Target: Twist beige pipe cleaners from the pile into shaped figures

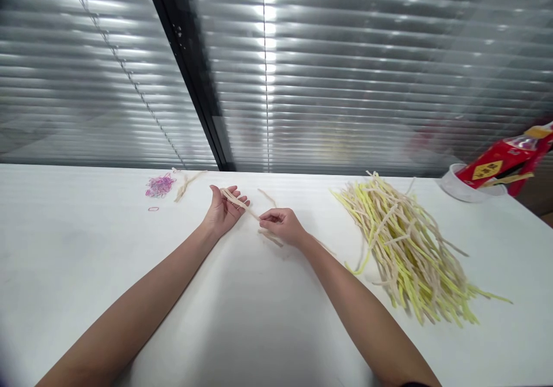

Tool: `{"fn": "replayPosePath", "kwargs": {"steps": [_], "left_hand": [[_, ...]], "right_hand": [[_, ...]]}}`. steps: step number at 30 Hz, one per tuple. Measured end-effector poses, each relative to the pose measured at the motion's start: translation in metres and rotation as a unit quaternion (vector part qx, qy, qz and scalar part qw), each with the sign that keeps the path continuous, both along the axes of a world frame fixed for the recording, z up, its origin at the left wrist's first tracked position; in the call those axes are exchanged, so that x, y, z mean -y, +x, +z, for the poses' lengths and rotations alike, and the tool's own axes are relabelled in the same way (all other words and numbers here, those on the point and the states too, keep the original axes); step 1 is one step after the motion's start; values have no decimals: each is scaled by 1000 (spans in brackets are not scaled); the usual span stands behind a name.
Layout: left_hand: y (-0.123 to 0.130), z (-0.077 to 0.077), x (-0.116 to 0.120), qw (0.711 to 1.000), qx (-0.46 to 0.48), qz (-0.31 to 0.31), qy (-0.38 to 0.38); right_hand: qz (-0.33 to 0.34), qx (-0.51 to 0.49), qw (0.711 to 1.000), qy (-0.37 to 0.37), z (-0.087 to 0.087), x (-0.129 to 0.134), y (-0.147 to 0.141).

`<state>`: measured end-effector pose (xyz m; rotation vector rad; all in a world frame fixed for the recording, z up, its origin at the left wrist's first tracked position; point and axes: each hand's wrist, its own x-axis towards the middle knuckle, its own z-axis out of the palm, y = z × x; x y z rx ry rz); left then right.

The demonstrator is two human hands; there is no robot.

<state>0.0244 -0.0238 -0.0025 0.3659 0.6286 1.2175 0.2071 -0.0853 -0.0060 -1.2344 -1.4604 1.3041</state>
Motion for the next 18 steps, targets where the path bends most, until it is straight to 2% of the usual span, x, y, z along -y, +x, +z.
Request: {"fn": "replayPosePath", "kwargs": {"steps": [8,18], "left_hand": [[1,-4,-4,998,28,48,-33],[1,1,-2,997,33,53,-49]], "right_hand": [[9,-25,1000,-10,-3,-2,1],[26,-19,999,-24,4,0,-1]]}}
